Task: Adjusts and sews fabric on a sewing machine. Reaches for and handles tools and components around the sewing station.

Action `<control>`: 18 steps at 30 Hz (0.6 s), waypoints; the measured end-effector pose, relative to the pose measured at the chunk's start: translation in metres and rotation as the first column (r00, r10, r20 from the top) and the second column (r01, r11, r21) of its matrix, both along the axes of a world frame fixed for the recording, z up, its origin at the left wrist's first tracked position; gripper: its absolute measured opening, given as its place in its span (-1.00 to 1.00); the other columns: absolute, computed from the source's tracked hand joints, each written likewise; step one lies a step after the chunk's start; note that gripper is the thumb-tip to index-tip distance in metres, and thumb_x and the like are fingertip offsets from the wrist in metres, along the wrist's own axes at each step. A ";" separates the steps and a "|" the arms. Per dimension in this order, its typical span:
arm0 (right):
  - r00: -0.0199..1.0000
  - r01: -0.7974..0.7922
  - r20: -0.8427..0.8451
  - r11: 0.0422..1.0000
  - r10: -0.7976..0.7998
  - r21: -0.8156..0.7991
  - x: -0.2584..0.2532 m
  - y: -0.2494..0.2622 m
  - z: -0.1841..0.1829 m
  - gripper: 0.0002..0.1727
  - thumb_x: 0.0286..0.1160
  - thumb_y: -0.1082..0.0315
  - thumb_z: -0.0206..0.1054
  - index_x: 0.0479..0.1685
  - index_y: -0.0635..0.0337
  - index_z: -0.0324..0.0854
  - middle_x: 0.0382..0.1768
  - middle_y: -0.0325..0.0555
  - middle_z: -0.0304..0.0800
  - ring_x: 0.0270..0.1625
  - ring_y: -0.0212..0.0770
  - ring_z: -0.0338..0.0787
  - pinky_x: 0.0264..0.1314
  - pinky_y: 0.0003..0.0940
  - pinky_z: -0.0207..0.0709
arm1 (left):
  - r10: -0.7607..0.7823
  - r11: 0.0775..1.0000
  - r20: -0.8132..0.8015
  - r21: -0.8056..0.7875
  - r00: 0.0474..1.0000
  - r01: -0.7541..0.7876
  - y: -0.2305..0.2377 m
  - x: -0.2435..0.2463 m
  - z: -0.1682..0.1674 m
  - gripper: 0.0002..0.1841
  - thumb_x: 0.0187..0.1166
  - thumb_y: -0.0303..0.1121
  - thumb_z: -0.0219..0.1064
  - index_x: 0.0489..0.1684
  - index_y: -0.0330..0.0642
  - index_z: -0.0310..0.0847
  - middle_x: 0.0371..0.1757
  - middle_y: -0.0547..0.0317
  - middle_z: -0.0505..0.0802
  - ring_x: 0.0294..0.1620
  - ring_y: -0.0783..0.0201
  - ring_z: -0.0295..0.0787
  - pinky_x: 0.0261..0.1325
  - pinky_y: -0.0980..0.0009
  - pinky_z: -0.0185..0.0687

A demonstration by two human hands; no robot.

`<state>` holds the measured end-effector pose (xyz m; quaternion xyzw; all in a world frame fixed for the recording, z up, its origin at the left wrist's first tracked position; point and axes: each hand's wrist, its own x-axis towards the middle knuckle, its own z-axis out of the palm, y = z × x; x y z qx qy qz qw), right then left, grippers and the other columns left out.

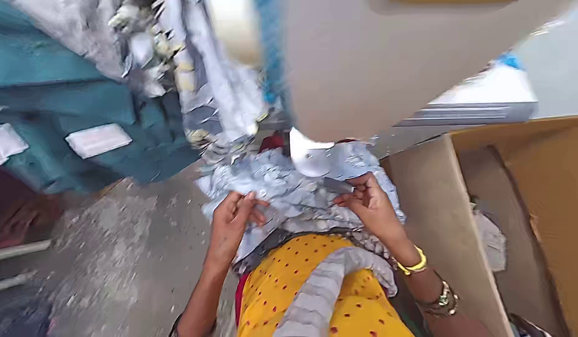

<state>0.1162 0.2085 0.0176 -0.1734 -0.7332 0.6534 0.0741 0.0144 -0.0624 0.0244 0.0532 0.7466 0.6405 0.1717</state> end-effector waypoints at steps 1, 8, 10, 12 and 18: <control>0.999 0.034 -0.031 0.997 -0.032 0.073 -0.004 0.012 0.005 -0.63 0.45 0.50 0.34 0.21 0.43 0.43 -0.03 -0.08 0.83 -0.19 -0.31 0.92 -0.08 -0.36 0.87 | 0.010 1.000 0.002 -0.018 1.000 -0.010 0.000 0.000 -0.005 -0.80 0.82 -0.36 0.03 -0.02 -0.28 0.51 -0.38 0.32 0.91 -0.56 0.46 0.81 -0.41 0.51 0.79; 0.883 0.469 -0.280 0.679 -0.376 0.565 -0.029 0.122 0.099 -0.61 0.48 0.40 0.40 0.27 0.26 0.50 -0.11 0.00 0.80 -0.29 -0.23 0.83 -0.24 -0.22 0.75 | -0.025 0.992 0.167 -0.120 0.986 0.046 0.009 0.001 -0.028 -0.78 0.85 -0.37 -0.04 -0.13 -0.30 0.44 -0.44 0.22 0.88 -0.57 0.39 0.82 -0.40 0.46 0.81; 0.849 0.523 -0.329 0.568 -0.414 0.636 -0.032 0.139 0.118 -0.61 0.53 0.36 0.39 0.30 0.20 0.49 -0.03 0.02 0.80 -0.30 -0.21 0.84 -0.30 -0.21 0.74 | -0.058 0.982 0.171 -0.166 0.983 0.087 0.013 0.003 -0.035 -0.80 0.84 -0.39 -0.02 -0.15 -0.32 0.42 -0.46 0.22 0.86 -0.57 0.41 0.80 -0.37 0.45 0.80; 0.831 0.540 -0.349 0.477 -0.433 0.694 -0.037 0.150 0.132 -0.61 0.55 0.33 0.36 0.31 0.16 0.47 -0.03 0.03 0.79 -0.32 -0.14 0.82 -0.36 -0.14 0.70 | -0.096 0.966 0.170 -0.220 0.981 0.132 0.015 0.005 -0.045 -0.77 0.83 -0.37 0.01 -0.16 -0.37 0.45 -0.48 0.20 0.85 -0.57 0.40 0.79 -0.37 0.42 0.80; 0.918 0.275 -0.079 0.479 -0.389 0.833 -0.095 0.176 0.150 -0.64 0.50 0.30 0.42 0.21 0.23 0.58 -0.24 0.16 0.81 -0.27 0.24 0.83 -0.33 0.28 0.59 | -0.202 0.899 0.157 -0.361 0.967 0.246 0.020 -0.003 -0.080 -0.69 0.81 -0.29 -0.01 -0.13 -0.42 0.46 -0.57 0.21 0.76 -0.63 0.35 0.75 -0.45 0.31 0.79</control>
